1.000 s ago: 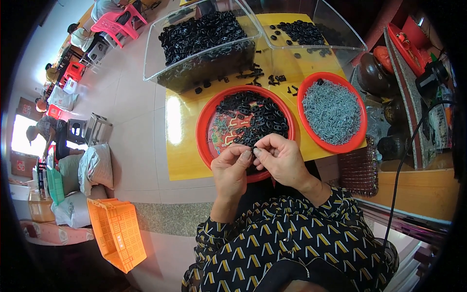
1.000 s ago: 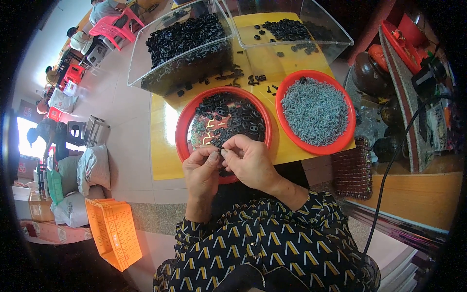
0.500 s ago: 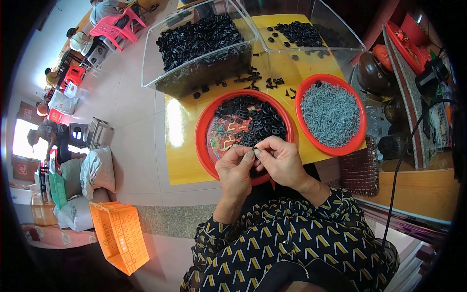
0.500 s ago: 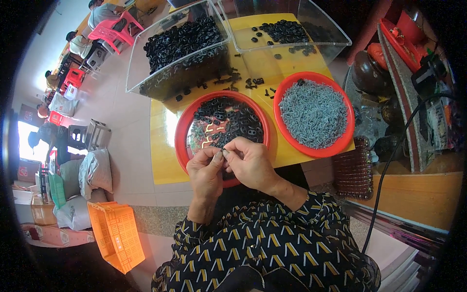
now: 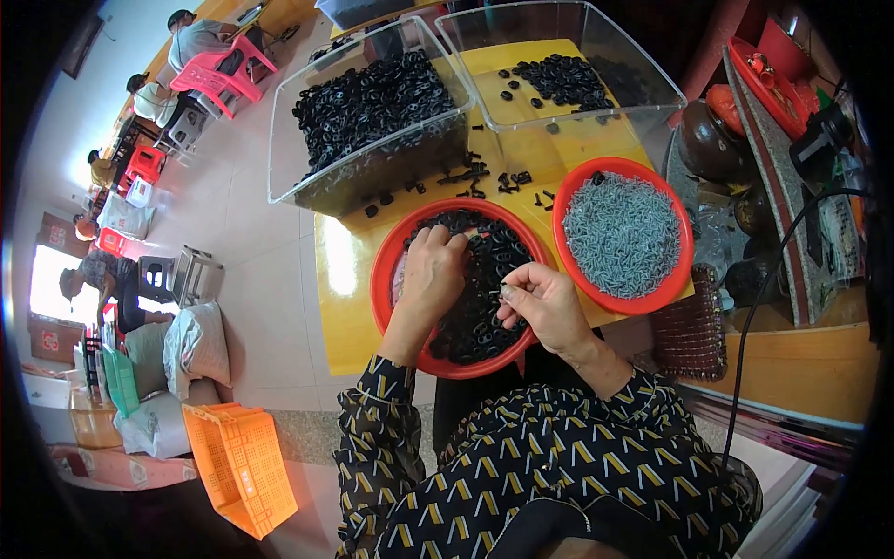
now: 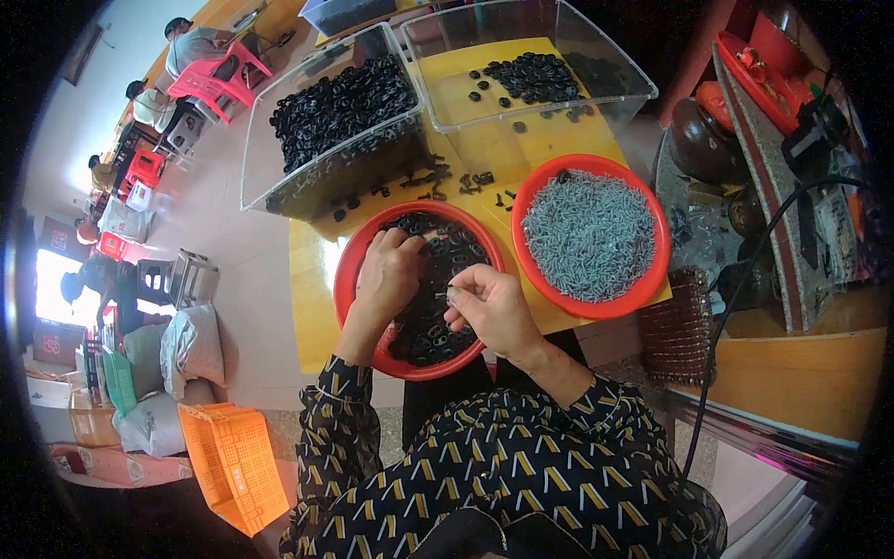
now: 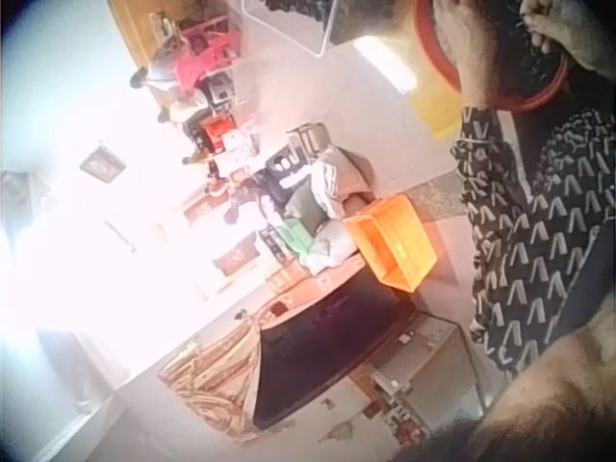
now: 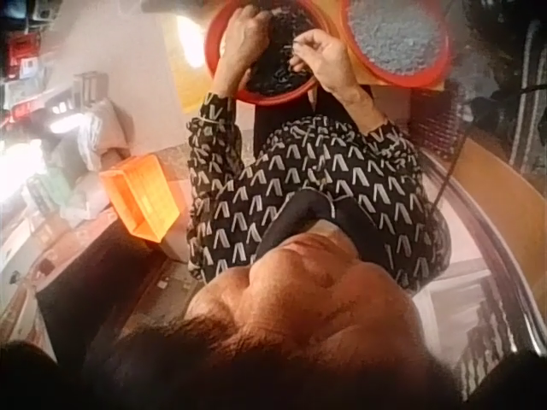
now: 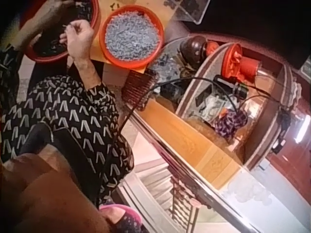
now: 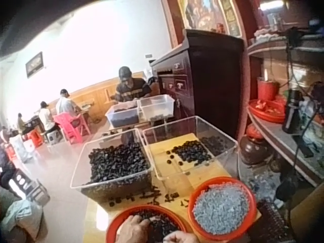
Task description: The person assembles small black plastic components by fitting and pressing the pieces together by hand.
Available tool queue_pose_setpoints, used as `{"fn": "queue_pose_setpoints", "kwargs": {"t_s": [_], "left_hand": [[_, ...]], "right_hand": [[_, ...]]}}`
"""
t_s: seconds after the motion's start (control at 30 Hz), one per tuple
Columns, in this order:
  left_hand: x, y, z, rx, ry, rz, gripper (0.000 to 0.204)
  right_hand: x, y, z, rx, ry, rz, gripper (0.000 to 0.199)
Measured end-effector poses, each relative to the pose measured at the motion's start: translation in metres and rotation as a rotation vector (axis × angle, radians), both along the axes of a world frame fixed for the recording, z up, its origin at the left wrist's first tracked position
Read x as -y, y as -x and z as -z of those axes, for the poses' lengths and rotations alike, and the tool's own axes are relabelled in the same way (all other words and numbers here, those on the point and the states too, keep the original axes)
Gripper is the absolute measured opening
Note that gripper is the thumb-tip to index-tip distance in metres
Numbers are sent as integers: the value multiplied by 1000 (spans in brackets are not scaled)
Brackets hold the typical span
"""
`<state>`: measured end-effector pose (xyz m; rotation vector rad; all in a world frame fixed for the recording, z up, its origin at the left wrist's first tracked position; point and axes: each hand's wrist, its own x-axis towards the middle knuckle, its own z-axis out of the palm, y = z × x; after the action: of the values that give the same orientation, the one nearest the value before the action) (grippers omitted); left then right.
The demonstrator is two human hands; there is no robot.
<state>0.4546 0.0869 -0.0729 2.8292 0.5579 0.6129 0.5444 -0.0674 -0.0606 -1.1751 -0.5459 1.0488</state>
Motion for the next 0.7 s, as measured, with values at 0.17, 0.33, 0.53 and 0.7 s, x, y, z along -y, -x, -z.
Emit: {"fn": "queue_pose_setpoints", "kwargs": {"t_s": [0.17,0.33,0.53,0.7], "left_hand": [[-1,-3,-1,-41,-60,13,17],[-1,3,1,50,28,15,19],[29,34,-14,645,1727,-99,21],[48,46,-19,806,1856,-73,22]], "right_hand": [[-2,-2,-1,-45,30,-14,8],[-4,-8,1,-78,63,-73,8],[-7,-11,-8,-66,50,-149,7],[-12,-1,-14,-81,20,-180,7]]}}
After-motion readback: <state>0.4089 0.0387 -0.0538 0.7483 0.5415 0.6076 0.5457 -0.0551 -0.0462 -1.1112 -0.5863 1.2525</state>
